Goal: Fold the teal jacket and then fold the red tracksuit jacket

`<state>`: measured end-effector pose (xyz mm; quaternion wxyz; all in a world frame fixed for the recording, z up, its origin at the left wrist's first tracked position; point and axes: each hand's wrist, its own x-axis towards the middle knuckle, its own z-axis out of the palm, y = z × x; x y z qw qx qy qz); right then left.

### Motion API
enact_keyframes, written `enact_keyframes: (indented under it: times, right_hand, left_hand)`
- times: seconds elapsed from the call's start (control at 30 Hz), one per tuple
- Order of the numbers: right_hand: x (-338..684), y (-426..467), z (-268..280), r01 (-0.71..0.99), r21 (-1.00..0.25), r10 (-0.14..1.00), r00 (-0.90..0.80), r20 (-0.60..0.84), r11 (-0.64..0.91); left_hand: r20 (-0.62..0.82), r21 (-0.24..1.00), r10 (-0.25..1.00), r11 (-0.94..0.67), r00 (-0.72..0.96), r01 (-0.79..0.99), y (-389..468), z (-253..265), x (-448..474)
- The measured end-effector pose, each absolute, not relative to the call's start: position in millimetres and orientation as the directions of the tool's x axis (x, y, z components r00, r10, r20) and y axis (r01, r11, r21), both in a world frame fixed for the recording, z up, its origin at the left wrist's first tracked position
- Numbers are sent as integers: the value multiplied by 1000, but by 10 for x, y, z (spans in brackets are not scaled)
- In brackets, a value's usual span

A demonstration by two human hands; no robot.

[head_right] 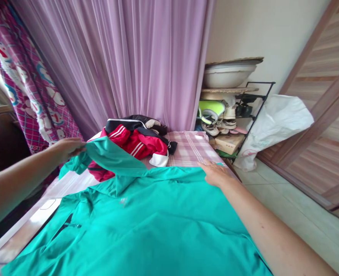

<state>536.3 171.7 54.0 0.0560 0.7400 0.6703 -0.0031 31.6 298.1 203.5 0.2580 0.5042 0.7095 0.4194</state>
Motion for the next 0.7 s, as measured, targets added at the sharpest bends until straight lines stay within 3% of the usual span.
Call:
enact_keyframes:
  times: [0.1,0.13,0.17,0.3,0.37,0.5,0.6,0.7]
  right_hand:
    - [5344,1736,608,992,73,981,112,-159,-102]
    - [5341,1737,624,993,73,979,109,-174,-98]
    - [5343,1739,632,993,74,977,103,-187,-91]
    - [5427,1762,579,995,49,973,93,-212,-85]
    - [5511,1785,532,995,32,971,102,-217,-97]
    - [5671,1820,489,997,30,973,79,-218,-75]
    - [5703,1819,511,996,40,979,87,-183,-81]
    - [5659,1816,564,994,66,982,97,-165,-87]
  left_hand:
    - [206,829,946,-33,-251,558,3319,2620,811]
    - [301,796,942,-162,-149,583,3426,2775,1010]
    - [443,669,892,-396,90,629,3520,2889,1208]
    - [511,407,738,-660,441,632,3658,2795,1734]
    - [422,279,750,-642,509,714,3560,2436,1698]
    - [182,66,870,-476,458,877,3168,1568,1073]
    - [20,29,937,-350,350,936,2961,1123,535]
    - [-56,96,956,-280,286,955,2930,948,246]
